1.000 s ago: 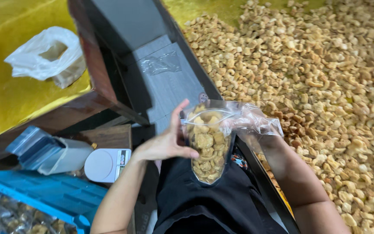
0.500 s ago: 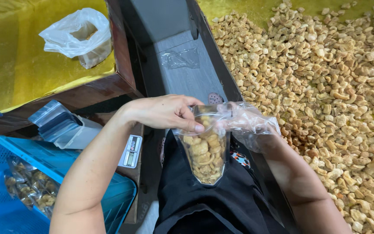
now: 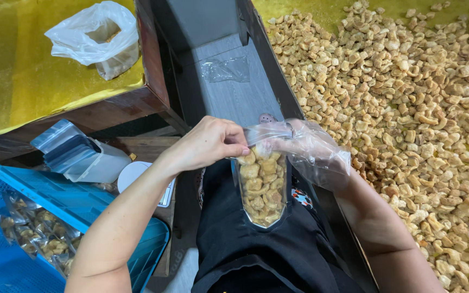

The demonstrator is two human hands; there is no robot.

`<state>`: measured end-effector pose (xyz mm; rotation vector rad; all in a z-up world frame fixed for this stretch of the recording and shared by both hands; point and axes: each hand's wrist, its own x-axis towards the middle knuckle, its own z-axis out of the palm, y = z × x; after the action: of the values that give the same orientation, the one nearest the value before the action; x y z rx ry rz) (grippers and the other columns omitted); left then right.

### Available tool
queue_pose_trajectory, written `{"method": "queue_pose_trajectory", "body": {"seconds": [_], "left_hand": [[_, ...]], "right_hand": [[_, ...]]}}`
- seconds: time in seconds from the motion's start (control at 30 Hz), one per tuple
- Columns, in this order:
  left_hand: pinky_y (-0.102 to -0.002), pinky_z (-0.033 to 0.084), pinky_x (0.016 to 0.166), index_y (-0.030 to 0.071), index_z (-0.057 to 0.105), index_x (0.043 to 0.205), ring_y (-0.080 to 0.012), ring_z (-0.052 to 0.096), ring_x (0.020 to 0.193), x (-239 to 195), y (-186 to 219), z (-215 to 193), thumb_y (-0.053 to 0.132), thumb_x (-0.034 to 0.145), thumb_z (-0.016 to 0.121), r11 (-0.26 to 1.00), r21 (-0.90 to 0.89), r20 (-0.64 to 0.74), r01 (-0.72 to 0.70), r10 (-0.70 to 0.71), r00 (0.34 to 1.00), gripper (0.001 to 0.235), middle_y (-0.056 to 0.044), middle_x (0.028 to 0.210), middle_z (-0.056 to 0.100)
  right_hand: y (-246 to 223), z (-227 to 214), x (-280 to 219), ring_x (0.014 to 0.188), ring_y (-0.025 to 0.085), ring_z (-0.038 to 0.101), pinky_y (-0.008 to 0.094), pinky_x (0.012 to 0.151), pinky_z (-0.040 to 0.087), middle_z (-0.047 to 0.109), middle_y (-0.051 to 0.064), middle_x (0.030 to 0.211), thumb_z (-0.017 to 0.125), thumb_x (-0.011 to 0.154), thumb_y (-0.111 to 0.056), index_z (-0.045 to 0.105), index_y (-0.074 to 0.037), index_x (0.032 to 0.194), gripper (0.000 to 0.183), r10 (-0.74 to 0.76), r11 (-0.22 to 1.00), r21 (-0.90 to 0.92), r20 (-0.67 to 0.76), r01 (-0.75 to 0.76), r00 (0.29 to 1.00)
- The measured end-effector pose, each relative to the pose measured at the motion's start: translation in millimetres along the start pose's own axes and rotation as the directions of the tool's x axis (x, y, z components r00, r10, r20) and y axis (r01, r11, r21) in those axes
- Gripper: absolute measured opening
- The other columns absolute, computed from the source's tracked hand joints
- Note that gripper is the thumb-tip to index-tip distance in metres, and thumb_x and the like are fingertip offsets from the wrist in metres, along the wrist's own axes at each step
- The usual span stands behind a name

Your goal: The person places pieces of dried food into plastic bags by hand while wearing gloves, weighs each bag on a digital scale, and organizes the bags into a blue crate.

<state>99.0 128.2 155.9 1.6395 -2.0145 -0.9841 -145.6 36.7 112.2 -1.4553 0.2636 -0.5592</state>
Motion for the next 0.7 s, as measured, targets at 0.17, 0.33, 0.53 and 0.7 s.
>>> {"method": "queue_pose_trajectory", "body": {"seconds": [0.17,0.33,0.53,0.7], "left_hand": [[-0.036,0.056,0.068,0.004,0.067,0.116,-0.0226,0.074,0.074,2,-3,12,0.021,0.086,0.076,0.985,-0.13,-0.16,0.114,-0.135,0.978,0.036,-0.014,0.082,0.075],[-0.034,0.057,0.071,0.01,0.06,0.135,-0.0197,0.076,0.077,3,-5,7,0.021,0.084,0.076,0.993,-0.096,-0.167,0.073,-0.088,0.982,0.055,-0.015,0.087,0.077],[-0.037,0.058,0.067,0.008,0.076,0.109,-0.026,0.076,0.071,32,-19,3,0.023,0.087,0.071,0.986,-0.064,-0.063,0.154,-0.158,0.985,0.027,-0.015,0.075,0.076],[-0.038,0.056,0.068,0.0,0.075,0.091,-0.0298,0.072,0.07,53,-21,11,0.02,0.076,0.068,0.995,0.08,-0.087,-0.061,0.068,0.994,0.025,-0.017,0.075,0.072]], "right_hand": [[2,-15,12,0.123,0.013,0.063,0.031,0.097,0.048,0.073,0.008,0.126,0.073,0.089,-0.022,0.076,-0.004,0.12,0.036,0.269,0.904,-0.333,-0.045,-0.268,0.962],[29,-32,28,0.082,0.012,0.067,0.032,0.075,0.056,0.079,0.006,0.095,0.068,0.095,-0.03,0.075,-0.009,0.117,0.031,0.435,0.82,-0.34,-0.152,-0.46,0.888],[49,-24,33,0.078,0.012,0.065,0.034,0.071,0.056,0.079,0.005,0.089,0.064,0.096,-0.036,0.076,-0.014,0.115,0.032,0.343,0.758,-0.519,-0.198,-0.395,0.918],[52,-19,33,0.079,0.02,0.074,0.036,0.073,0.057,0.078,0.008,0.092,0.06,0.098,-0.039,0.077,-0.013,0.111,0.033,0.216,0.68,-0.682,-0.165,-0.269,0.962]]}}
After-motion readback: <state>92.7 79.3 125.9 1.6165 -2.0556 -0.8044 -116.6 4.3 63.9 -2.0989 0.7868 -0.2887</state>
